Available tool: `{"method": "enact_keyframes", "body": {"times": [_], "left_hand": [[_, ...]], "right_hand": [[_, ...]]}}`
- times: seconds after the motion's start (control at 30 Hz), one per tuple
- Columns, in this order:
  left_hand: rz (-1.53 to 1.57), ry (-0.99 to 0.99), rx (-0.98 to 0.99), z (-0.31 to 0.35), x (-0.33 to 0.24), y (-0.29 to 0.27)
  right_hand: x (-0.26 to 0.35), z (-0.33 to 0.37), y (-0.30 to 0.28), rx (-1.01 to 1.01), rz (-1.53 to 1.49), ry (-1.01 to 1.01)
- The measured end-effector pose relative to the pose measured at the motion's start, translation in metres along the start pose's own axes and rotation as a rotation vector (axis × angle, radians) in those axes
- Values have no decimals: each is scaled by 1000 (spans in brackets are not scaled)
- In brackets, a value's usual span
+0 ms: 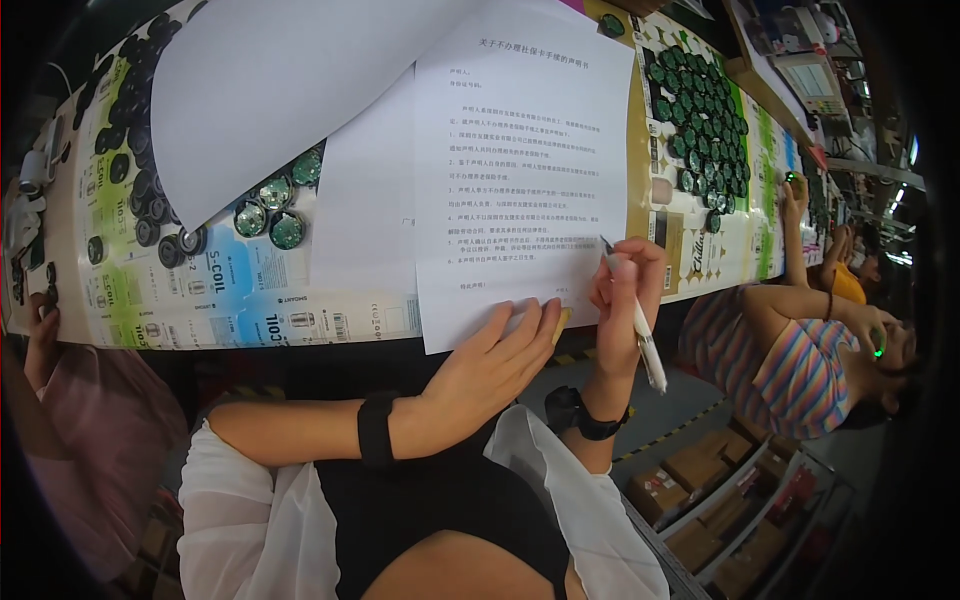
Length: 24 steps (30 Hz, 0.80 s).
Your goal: The person signs a document with a pen, turns the page, and signs a second document. They then flip to a third document, write on it, and turn the page to sign a final document.
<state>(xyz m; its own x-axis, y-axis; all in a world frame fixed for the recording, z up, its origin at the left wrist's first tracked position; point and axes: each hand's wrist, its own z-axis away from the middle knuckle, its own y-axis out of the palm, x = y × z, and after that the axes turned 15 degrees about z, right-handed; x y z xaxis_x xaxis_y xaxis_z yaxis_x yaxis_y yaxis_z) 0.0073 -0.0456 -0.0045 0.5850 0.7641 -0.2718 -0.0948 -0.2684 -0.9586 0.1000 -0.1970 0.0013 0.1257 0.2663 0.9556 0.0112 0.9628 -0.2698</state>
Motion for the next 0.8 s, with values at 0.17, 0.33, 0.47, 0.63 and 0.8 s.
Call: {"method": "enact_keyframes", "body": {"times": [0.17,0.33,0.47,0.63,0.8], "left_hand": [[-55,-29,-26,-4,-1,3],[-30,36,12,-6,5,-1],[-18,13,-15,-9,1,4],[45,-31,-12,-11,-3,6],[61,-42,-24,-11,-3,6]], "right_hand": [[-13,-3,-15,133,147,-104],[-24,-1,-32,225,221,-219],[-23,0,-33,211,245,-212],[-26,0,-34,191,290,-206],[-21,0,-30,189,315,-203]]}}
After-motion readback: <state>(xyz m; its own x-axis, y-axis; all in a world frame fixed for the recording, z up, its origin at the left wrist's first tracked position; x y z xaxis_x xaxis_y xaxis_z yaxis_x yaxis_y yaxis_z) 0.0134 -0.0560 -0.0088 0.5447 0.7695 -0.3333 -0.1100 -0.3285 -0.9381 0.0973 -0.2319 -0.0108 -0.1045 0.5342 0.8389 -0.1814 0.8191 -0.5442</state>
